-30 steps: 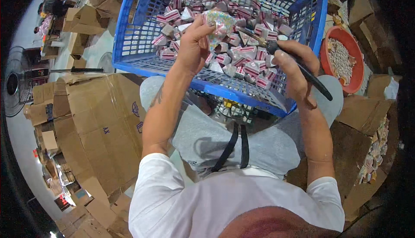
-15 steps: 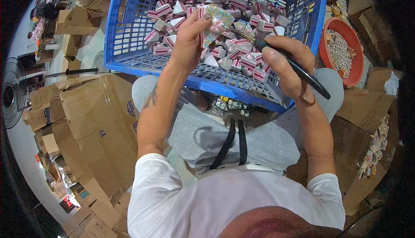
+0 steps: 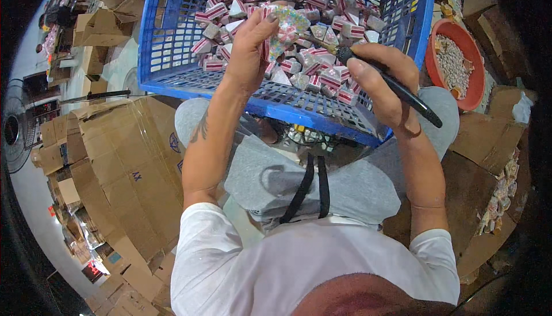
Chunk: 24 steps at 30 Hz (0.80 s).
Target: The person repeatedly takes packaged triangular items from a blue basket, seals their plastic wrapping using a handheld heating tool, and tosses the finished items into a cardboard box.
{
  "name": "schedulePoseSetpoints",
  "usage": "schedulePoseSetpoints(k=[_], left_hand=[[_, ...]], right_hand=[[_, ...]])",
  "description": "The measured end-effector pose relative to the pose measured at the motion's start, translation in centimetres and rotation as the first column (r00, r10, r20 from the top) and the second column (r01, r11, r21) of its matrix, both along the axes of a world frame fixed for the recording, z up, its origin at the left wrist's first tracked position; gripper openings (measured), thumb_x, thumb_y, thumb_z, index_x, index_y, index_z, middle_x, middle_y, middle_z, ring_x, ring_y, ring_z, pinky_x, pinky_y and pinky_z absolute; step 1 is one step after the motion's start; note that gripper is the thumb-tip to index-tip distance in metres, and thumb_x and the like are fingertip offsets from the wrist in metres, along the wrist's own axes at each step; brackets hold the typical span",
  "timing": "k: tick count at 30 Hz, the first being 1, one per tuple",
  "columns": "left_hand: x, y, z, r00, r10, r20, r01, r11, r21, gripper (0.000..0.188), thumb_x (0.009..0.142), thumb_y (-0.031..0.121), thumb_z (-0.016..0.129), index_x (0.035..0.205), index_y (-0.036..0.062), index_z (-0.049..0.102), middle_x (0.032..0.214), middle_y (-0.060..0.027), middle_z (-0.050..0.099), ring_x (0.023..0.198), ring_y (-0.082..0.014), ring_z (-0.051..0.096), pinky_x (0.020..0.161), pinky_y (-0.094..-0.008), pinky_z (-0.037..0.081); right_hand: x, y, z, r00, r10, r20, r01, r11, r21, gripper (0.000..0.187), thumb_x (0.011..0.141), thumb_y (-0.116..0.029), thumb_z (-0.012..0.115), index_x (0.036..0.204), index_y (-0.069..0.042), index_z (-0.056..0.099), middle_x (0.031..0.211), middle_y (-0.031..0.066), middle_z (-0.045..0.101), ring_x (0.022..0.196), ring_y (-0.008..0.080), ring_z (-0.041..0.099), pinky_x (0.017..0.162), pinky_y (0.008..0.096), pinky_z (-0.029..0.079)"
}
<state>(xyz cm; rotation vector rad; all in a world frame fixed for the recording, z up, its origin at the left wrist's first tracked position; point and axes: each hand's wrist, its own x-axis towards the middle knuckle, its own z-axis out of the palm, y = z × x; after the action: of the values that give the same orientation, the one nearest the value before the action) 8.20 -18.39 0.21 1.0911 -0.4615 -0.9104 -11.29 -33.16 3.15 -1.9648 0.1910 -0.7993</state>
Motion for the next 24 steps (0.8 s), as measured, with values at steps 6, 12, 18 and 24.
schedulePoseSetpoints(k=[6, 12, 18, 24], left_hand=[[0.07, 0.03, -0.53, 0.992, 0.031, 0.120, -0.033, 0.999, 0.008, 0.035, 0.096, 0.022, 0.056, 0.122, -0.0004, 0.055, 0.109, -0.0061, 0.063, 0.098, -0.0131, 0.060, 0.088, -0.0291, 0.047], [-0.01, 0.13, -0.43, 0.974, -0.003, 0.227, -0.013, 0.997, 0.069, 0.042, 0.097, 0.022, 0.051, 0.133, -0.0004, 0.049, 0.122, -0.0100, 0.061, 0.112, -0.0168, 0.058, 0.095, -0.0307, 0.045], [-0.17, 0.02, -0.31, 0.978, -0.009, 0.210, -0.010, 0.996, 0.090, 0.043, 0.096, 0.022, 0.052, 0.132, -0.0013, 0.050, 0.122, -0.0103, 0.061, 0.113, -0.0172, 0.058, 0.096, -0.0313, 0.044], [0.29, -0.07, -0.88, 0.978, -0.021, 0.208, 0.001, 0.996, 0.094, 0.043, 0.097, 0.022, 0.052, 0.133, -0.0016, 0.050, 0.120, -0.0096, 0.061, 0.109, -0.0158, 0.058, 0.095, -0.0308, 0.044]], right_hand=[[0.07, 0.01, 0.31, 1.000, 0.004, -0.025, -0.004, 1.000, -0.001, 0.026, 0.082, -0.024, 0.070, 0.094, -0.002, 0.070, 0.077, 0.0143, 0.067, 0.067, 0.0262, 0.066, 0.061, 0.0357, 0.050], [0.09, -0.15, 0.19, 0.999, 0.027, -0.041, -0.027, 1.000, -0.007, 0.026, 0.082, -0.024, 0.070, 0.094, -0.001, 0.070, 0.077, 0.0143, 0.067, 0.068, 0.0271, 0.066, 0.062, 0.0363, 0.049], [0.21, 0.13, 0.39, 0.997, 0.009, -0.073, -0.005, 0.999, 0.050, 0.026, 0.082, -0.024, 0.070, 0.091, 0.000, 0.069, 0.077, 0.0156, 0.067, 0.067, 0.0281, 0.065, 0.062, 0.0361, 0.049], [0.27, 0.10, 0.44, 0.993, 0.042, -0.108, -0.031, 0.995, 0.099, 0.027, 0.081, -0.022, 0.069, 0.093, 0.001, 0.069, 0.077, 0.0153, 0.066, 0.067, 0.0251, 0.065, 0.062, 0.0344, 0.050]])
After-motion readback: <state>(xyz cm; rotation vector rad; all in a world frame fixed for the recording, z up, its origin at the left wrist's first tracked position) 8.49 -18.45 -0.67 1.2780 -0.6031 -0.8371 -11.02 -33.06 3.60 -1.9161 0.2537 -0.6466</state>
